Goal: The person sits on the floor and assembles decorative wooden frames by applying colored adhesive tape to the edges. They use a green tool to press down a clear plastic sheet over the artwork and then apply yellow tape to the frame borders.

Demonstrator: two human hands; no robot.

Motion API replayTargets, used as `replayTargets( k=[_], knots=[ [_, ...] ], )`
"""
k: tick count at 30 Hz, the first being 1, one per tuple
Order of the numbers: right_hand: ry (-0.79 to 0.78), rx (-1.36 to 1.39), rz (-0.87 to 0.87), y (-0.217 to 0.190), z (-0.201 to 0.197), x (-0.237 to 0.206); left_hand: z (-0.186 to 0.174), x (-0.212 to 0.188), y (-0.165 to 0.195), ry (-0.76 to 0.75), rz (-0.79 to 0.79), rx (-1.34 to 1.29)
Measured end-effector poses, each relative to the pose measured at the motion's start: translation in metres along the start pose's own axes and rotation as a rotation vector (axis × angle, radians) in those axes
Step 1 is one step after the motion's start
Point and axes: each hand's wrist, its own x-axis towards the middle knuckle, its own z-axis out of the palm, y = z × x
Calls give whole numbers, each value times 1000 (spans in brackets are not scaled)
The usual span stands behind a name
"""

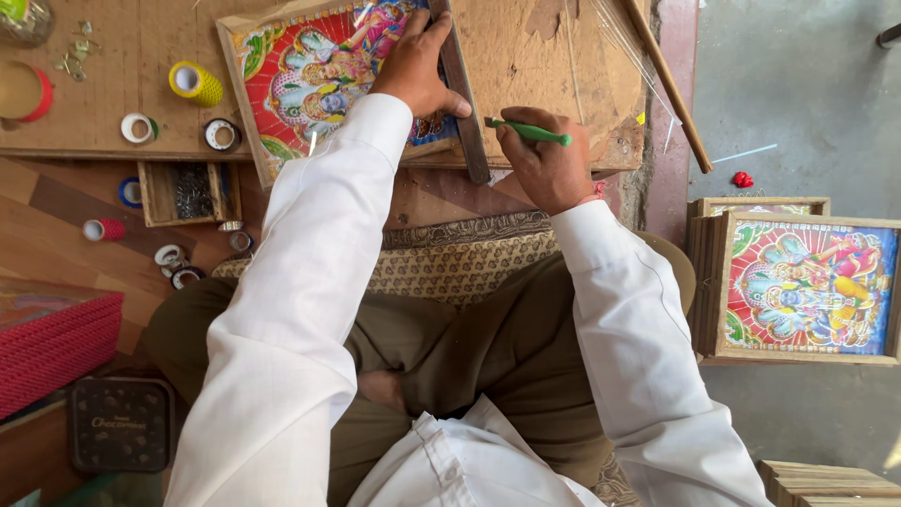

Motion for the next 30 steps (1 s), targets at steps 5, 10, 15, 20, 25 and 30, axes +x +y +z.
replayTargets(
  k=[5, 10, 15, 20, 25, 30],
  knots=[
    [-8, -102, -115, 0, 9, -2, 1, 0, -3, 11, 1, -27],
    [-39, -163, -161, -4, 12, -4, 2, 0, -2, 10, -28, -32],
    [-38, -212, -193, -9, 17, -2, -2, 1, 2, -2, -55, -34],
    [-64, -224, -212, 7, 37, 51, -11, -2, 8, -20, -51, -47],
    [50, -153, -457, 29, 65, 148, -17, -3, 9, -6, -26, -96],
    [43, 9, -401, 32, 84, 208, -16, -1, 8, 39, -15, -83]
  ],
)
